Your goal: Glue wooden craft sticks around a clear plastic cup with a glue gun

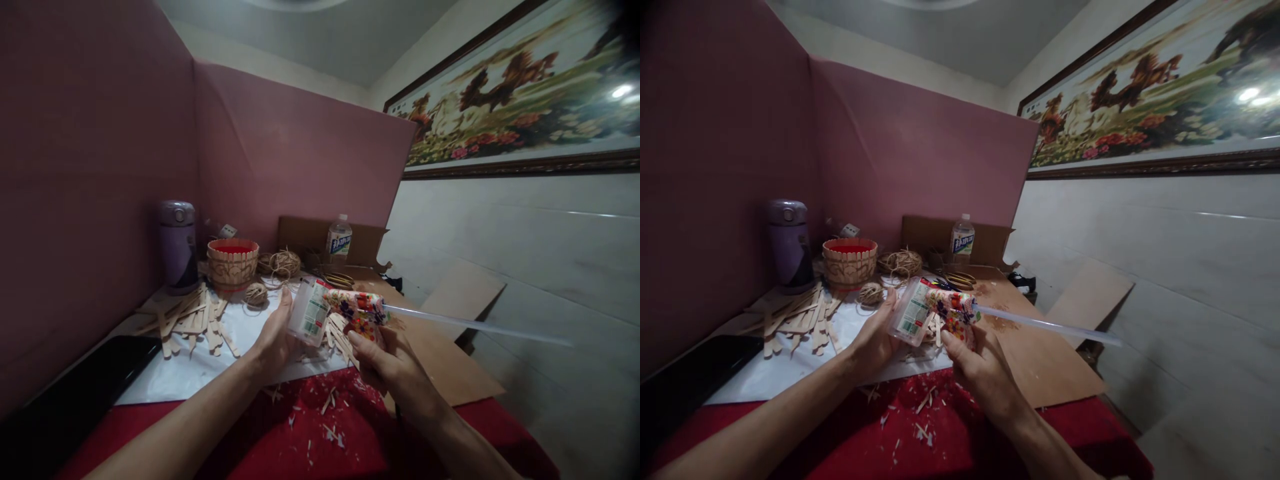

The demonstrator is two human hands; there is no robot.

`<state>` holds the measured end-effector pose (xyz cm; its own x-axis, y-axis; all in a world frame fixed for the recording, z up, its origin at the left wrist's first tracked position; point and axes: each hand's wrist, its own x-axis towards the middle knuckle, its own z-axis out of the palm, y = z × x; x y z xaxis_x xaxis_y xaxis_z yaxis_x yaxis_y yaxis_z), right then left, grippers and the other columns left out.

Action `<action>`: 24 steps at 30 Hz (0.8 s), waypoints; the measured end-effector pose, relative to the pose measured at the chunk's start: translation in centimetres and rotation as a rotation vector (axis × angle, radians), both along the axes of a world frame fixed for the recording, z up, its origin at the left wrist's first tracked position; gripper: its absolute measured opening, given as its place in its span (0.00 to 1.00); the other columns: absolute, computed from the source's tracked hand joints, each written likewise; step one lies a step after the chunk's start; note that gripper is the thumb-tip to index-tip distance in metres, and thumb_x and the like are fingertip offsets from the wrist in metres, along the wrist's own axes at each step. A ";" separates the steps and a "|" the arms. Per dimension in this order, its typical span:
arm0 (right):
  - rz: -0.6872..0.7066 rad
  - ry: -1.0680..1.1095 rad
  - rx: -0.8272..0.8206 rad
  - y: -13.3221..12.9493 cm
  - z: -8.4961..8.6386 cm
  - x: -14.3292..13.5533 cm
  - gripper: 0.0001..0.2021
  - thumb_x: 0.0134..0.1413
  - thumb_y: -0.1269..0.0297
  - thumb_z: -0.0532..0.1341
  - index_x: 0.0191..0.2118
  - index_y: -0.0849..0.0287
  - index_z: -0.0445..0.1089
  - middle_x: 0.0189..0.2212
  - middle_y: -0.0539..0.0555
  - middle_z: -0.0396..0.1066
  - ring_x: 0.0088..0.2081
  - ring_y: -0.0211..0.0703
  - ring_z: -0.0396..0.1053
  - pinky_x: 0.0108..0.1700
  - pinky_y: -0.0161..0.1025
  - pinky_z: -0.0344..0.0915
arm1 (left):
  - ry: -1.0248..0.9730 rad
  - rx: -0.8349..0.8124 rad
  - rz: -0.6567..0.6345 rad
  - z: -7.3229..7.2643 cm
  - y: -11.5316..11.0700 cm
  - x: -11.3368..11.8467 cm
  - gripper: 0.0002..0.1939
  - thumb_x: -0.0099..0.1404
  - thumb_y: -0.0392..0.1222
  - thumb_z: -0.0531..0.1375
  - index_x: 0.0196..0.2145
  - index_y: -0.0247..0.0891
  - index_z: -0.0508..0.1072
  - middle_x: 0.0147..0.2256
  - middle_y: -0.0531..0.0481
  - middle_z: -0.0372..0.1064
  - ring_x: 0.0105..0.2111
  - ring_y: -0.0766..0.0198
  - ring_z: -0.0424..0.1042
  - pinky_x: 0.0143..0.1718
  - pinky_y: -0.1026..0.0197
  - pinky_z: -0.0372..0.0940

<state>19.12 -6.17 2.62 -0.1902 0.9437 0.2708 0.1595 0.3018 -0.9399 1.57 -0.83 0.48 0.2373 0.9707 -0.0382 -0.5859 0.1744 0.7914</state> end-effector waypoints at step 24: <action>-0.026 0.061 -0.027 0.6 -0.3 0.3 0.20 0.55 0.51 0.61 0.23 0.58 0.56 0.16 0.42 0.51 0.17 0.28 0.48 0.17 0.29 0.46 | 0.018 -0.044 -0.048 -0.4 0.4 0.0 0.30 0.68 0.61 0.46 0.49 0.32 0.71 0.34 0.39 0.75 0.27 0.57 0.73 0.29 0.55 0.69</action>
